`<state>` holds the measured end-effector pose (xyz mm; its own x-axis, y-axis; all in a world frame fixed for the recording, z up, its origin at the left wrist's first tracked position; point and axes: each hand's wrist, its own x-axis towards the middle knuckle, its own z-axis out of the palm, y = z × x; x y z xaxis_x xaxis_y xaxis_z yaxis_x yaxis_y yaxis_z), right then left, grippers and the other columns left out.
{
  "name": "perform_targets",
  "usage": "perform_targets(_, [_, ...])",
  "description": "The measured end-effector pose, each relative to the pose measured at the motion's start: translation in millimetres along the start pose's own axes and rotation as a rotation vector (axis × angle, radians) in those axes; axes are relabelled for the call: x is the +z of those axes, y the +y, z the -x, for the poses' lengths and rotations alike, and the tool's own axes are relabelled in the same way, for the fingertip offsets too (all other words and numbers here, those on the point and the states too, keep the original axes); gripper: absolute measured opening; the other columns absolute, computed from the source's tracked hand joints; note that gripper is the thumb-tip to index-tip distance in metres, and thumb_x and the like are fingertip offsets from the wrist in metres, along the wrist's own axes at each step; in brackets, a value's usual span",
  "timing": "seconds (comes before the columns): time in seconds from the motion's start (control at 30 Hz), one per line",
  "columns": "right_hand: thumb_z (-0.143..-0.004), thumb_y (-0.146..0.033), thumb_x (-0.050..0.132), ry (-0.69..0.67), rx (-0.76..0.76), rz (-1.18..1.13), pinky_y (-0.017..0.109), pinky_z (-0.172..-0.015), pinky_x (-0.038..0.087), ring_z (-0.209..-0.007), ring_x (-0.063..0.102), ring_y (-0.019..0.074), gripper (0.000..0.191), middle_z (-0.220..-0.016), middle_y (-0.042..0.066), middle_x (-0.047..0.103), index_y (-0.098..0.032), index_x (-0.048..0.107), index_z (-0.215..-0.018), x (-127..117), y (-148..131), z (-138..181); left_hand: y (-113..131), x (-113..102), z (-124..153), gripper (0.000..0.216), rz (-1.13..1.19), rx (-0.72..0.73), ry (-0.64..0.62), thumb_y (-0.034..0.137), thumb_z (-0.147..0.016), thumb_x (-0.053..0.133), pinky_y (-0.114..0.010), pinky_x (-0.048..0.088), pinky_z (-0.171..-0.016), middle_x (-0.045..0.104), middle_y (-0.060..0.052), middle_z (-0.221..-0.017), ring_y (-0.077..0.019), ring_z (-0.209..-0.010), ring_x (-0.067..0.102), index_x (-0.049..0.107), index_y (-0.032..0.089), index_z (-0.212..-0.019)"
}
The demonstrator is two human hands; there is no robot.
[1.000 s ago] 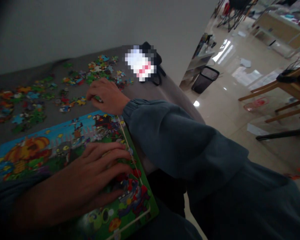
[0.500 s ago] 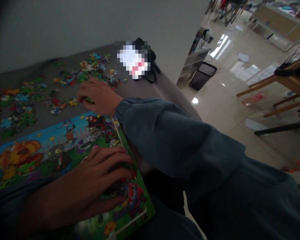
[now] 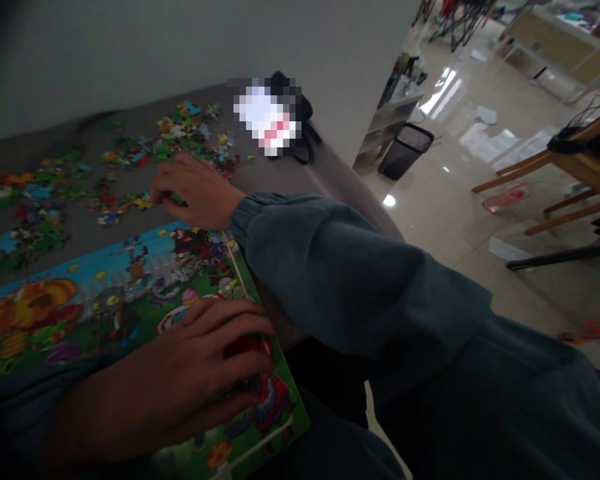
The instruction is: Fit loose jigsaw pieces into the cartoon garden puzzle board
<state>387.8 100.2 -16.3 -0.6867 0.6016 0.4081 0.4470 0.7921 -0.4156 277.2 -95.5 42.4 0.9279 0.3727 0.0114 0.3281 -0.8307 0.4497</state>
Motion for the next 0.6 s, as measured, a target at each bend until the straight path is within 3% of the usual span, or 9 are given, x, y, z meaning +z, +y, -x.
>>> perform_targets(0.2, [-0.091,-0.020,0.052,0.003,-0.025,0.028,0.037,-0.104,0.036,-0.117,0.051,0.0197,0.025,-0.113,0.002,0.067,-0.015,0.073,-0.105,2.0,4.0,-0.6,-2.2,-2.2,1.9,0.011,-0.089,0.092,0.014,0.037,-0.095,0.066,-0.041,0.037,-0.092,0.065,0.003,-0.126,-0.0244,-0.122,0.053,0.067,0.030,-0.103])
perform_targets(0.33, [-0.093,-0.015,0.051,0.022,-0.042,0.011,0.038,-0.103,0.035,-0.115,0.049,0.0198,0.024,-0.113,0.004,0.067,-0.013,0.073,-0.105,3.1,3.9,0.4,-2.4,-1.9,0.0,0.010,-0.107,0.149,0.033,0.032,-0.095,0.068,-0.040,0.037,-0.093,0.064,0.005,-0.131,-0.0217,-0.125,0.052,0.069,0.033,-0.105])
perform_targets(0.6, [-0.098,-0.010,0.052,-0.010,-0.051,-0.022,0.037,-0.103,0.030,-0.114,0.046,0.0212,0.019,-0.113,0.007,0.063,-0.011,0.070,-0.105,4.3,3.2,0.7,1.4,-2.4,-1.7,0.025,-0.212,0.248,0.112,0.022,-0.105,0.048,-0.035,0.038,-0.092,0.073,0.006,-0.106,-0.0163,-0.102,0.059,0.072,0.027,-0.103])
